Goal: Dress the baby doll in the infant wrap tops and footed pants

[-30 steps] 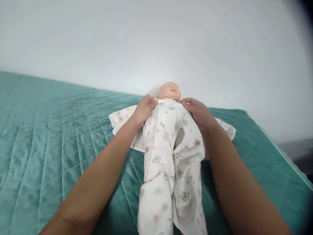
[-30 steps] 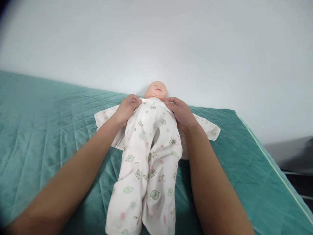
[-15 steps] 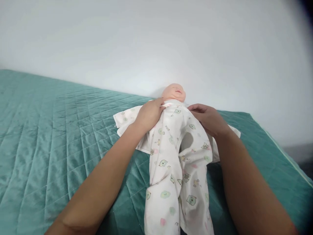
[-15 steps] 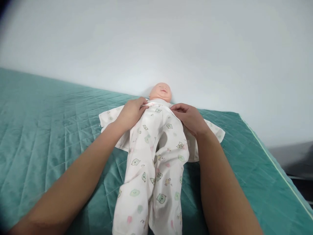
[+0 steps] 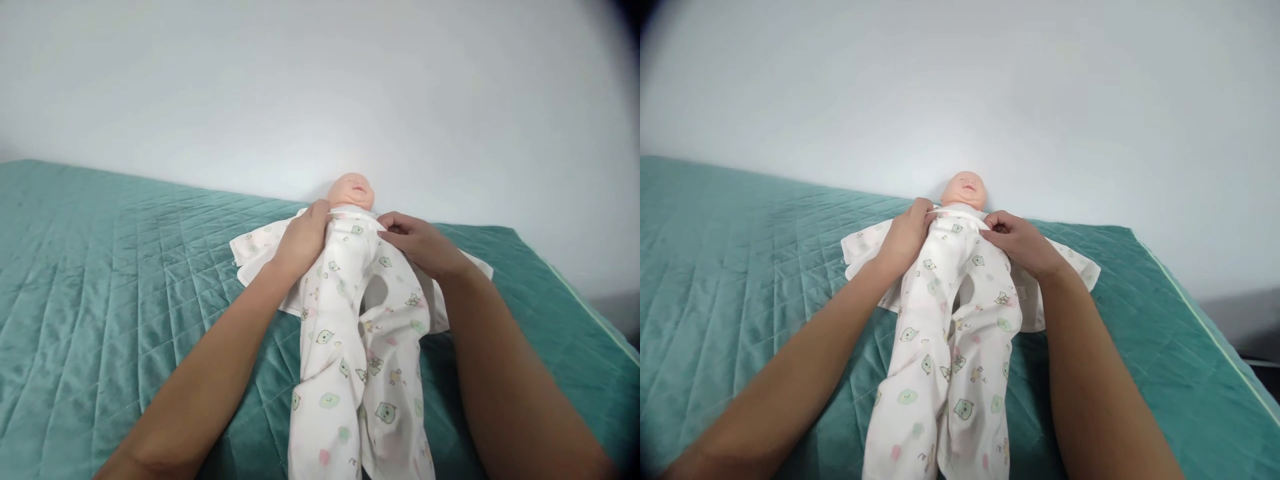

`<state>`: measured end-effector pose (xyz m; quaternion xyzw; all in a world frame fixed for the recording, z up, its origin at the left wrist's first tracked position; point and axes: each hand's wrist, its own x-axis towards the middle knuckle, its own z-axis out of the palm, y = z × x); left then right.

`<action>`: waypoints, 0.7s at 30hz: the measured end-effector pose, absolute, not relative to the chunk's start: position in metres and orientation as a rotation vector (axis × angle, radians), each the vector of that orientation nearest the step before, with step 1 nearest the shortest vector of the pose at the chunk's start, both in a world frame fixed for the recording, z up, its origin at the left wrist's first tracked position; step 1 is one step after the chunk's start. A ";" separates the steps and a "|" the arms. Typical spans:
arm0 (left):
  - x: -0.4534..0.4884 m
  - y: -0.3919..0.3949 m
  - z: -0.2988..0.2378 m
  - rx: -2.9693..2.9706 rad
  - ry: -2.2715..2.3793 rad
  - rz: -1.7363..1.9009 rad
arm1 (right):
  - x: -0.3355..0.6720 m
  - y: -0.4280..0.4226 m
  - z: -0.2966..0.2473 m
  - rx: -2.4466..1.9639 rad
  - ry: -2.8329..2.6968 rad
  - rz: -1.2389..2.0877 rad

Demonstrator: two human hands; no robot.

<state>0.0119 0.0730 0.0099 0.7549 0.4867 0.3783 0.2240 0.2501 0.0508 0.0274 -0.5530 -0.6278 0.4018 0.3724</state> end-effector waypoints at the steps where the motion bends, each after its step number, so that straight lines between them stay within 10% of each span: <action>1: 0.012 0.073 0.010 2.083 1.353 1.041 | 0.249 0.051 0.027 -1.388 -1.645 1.000; 21: 0.014 0.104 -0.005 1.565 1.412 1.089 | 0.231 0.090 0.018 -1.637 -1.574 0.494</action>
